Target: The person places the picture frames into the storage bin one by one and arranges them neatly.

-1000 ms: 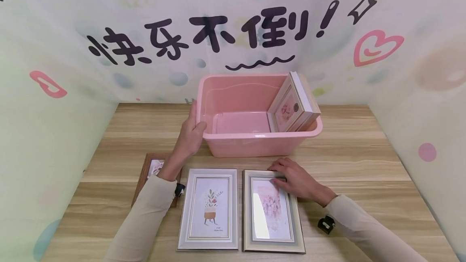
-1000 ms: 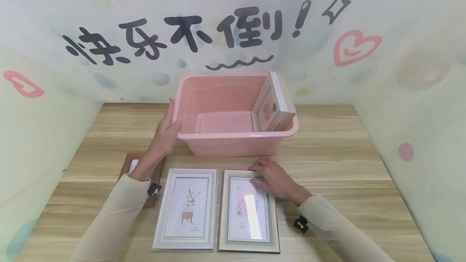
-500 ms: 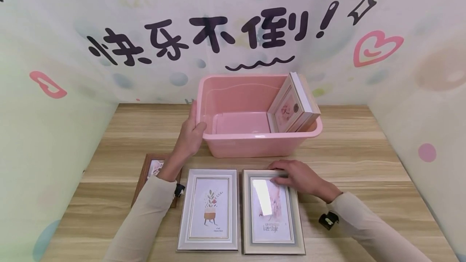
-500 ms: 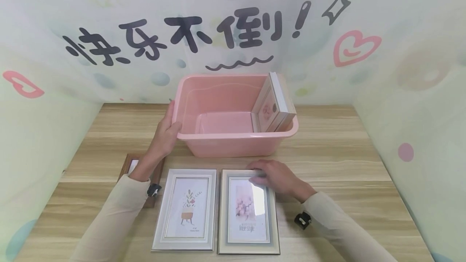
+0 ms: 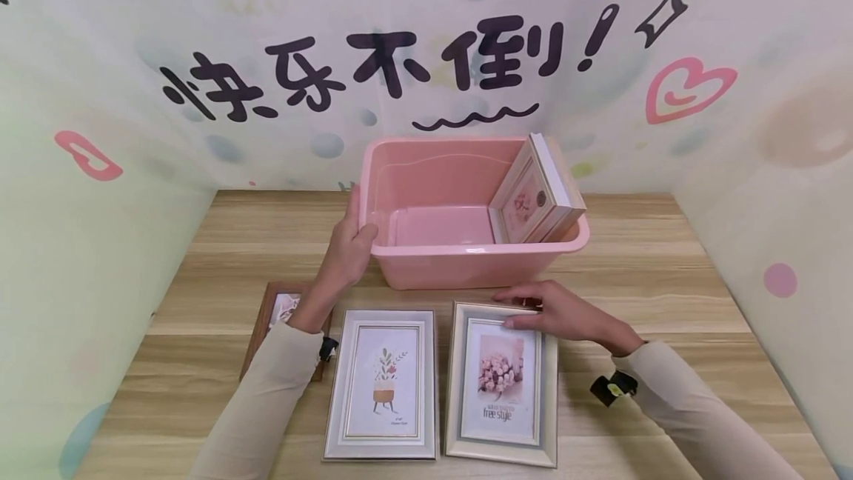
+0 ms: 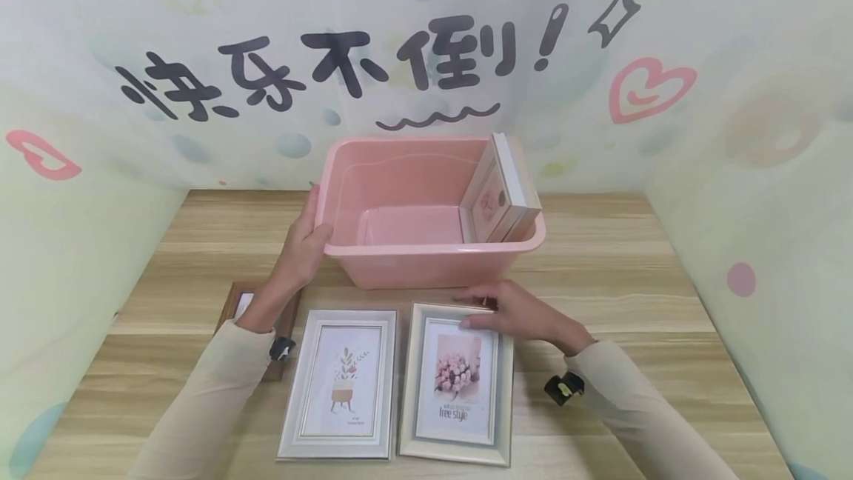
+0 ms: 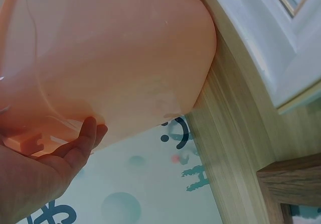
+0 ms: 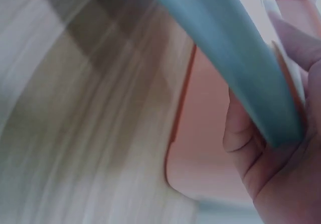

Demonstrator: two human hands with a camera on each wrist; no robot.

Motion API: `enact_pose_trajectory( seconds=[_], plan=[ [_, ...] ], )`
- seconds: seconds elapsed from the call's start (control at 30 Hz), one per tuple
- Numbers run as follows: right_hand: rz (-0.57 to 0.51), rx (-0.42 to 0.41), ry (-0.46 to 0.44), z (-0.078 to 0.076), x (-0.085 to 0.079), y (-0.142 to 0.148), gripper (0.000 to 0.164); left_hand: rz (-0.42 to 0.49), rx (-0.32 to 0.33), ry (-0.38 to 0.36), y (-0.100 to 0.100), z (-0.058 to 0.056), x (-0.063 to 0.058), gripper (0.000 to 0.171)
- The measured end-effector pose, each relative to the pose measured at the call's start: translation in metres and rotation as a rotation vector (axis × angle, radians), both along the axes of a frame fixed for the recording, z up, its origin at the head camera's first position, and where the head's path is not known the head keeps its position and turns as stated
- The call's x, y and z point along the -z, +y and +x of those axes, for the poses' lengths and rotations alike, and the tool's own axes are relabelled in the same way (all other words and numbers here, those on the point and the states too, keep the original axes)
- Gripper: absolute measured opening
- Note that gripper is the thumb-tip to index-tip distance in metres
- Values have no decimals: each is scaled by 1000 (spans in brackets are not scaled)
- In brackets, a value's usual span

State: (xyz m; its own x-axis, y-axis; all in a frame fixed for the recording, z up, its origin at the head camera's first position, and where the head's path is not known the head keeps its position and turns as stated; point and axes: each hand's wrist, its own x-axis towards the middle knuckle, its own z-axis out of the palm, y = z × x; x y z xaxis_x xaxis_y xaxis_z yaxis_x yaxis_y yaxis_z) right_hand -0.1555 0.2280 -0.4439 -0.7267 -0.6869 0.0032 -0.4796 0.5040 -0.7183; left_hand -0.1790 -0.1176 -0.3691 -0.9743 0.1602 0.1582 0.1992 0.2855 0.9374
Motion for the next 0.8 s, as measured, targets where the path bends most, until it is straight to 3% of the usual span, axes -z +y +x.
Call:
enact_pose_trajectory(
  seconds=[0.2,0.33,0.57,0.8],
  plan=[
    [-57,-27,-13,1,-7,2,31,-6,-2,-8,1,0,0,73],
    [-76,-52,-78,2,-14,3,29,-1,2,-5,1,0,0,73],
    [-77,-79,-184,4,-27,5,38,0,-3,-2,1,0,0,73],
    [-48,-141,-29,7,-49,7,40,11,2,-6,1,0,-1,73]
  ],
)
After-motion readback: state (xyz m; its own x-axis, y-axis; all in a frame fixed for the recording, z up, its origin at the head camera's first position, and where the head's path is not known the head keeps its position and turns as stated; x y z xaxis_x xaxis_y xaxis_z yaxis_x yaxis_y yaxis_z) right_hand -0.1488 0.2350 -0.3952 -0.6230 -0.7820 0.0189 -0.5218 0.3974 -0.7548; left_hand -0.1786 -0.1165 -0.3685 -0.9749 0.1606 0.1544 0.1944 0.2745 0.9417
